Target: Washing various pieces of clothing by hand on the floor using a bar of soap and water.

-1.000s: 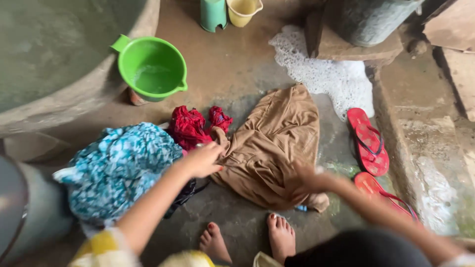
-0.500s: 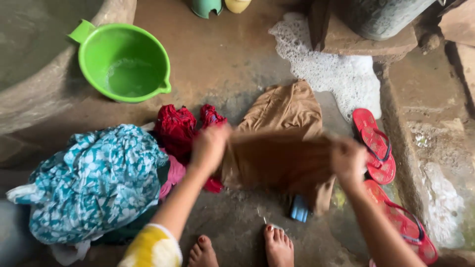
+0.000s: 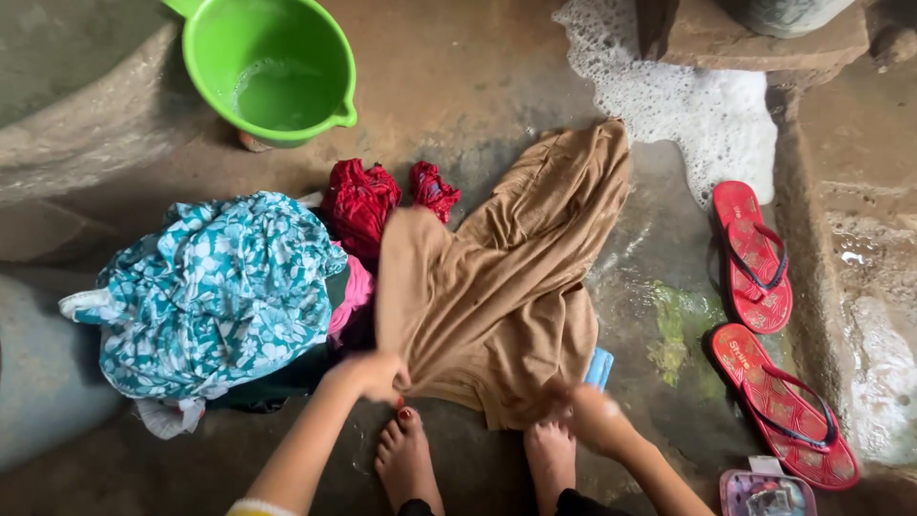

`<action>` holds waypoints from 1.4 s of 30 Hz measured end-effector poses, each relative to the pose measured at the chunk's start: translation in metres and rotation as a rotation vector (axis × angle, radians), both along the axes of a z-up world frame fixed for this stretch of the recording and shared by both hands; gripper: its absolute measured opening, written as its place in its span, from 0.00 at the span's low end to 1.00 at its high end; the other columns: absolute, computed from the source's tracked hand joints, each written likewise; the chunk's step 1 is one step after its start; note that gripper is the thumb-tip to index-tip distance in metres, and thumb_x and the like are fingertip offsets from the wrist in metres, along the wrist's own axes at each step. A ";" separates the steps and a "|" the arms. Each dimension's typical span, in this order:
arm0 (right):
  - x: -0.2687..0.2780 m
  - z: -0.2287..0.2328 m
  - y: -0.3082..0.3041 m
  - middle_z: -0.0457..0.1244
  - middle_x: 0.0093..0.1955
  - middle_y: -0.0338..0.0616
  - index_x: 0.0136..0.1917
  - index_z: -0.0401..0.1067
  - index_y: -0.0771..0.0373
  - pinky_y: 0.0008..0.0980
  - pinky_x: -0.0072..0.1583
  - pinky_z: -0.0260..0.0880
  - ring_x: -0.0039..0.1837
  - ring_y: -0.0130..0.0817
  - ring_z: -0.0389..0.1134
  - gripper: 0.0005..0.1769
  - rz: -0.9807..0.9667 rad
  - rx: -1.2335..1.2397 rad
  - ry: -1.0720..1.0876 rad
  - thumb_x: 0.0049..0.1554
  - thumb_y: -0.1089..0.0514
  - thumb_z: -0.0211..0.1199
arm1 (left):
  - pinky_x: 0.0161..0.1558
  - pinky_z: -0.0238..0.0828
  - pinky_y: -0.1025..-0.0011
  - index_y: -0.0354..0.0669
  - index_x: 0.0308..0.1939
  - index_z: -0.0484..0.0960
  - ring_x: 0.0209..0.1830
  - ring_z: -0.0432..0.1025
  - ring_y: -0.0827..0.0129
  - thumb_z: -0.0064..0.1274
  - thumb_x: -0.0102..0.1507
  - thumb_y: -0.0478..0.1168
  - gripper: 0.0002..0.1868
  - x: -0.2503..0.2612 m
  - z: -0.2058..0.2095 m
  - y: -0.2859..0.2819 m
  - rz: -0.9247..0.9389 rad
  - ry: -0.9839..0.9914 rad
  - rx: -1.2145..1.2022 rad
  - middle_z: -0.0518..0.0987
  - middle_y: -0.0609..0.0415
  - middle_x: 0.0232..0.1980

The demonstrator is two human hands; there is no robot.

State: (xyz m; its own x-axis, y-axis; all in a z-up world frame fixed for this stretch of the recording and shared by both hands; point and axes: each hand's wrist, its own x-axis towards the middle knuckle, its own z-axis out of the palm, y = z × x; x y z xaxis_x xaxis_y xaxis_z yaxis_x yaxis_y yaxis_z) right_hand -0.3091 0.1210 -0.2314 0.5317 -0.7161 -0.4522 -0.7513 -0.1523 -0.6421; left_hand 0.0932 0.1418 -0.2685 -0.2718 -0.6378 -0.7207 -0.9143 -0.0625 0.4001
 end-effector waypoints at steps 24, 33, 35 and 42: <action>0.071 0.083 -0.083 0.66 0.54 0.48 0.58 0.67 0.62 0.38 0.52 0.74 0.52 0.35 0.70 0.14 -0.715 0.362 -0.531 0.60 0.58 0.60 | 0.50 0.75 0.64 0.47 0.57 0.79 0.47 0.78 0.69 0.39 0.69 0.55 0.23 -0.134 0.064 -0.064 1.280 1.311 0.489 0.83 0.55 0.47; 0.269 0.239 -0.195 0.67 0.51 0.48 0.56 0.68 0.66 0.35 0.54 0.77 0.53 0.35 0.74 0.06 0.031 -0.515 -0.714 0.64 0.66 0.58 | 0.37 0.65 0.66 0.49 0.44 0.78 0.27 0.65 0.72 0.38 0.71 0.60 0.22 -0.082 0.030 -0.061 1.539 1.760 0.379 0.67 0.62 0.28; 0.331 0.219 -0.244 0.67 0.54 0.50 0.59 0.69 0.67 0.36 0.58 0.76 0.56 0.38 0.74 0.09 0.092 -0.604 -0.824 0.64 0.69 0.57 | 0.31 0.62 0.68 0.47 0.35 0.75 0.20 0.59 0.73 0.38 0.71 0.57 0.21 -0.066 0.020 -0.063 1.611 1.760 0.324 0.63 0.62 0.22; 0.479 0.149 -0.336 0.66 0.51 0.60 0.56 0.73 0.71 0.43 0.54 0.70 0.53 0.50 0.68 0.21 0.502 -0.062 -0.214 0.64 0.49 0.57 | 0.22 0.48 0.74 0.51 0.27 0.65 0.15 0.51 0.74 0.35 0.72 0.51 0.20 -0.037 0.030 -0.057 1.698 1.863 0.492 0.59 0.62 0.19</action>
State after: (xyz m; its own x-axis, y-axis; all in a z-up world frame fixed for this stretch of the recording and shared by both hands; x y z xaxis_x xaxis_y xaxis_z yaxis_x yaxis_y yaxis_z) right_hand 0.1702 -0.2152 -0.0823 0.8903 -0.3731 -0.2612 -0.4303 -0.5010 -0.7509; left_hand 0.0560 0.0844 -0.2389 -0.1761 -0.8098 -0.5597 0.9634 -0.2586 0.0710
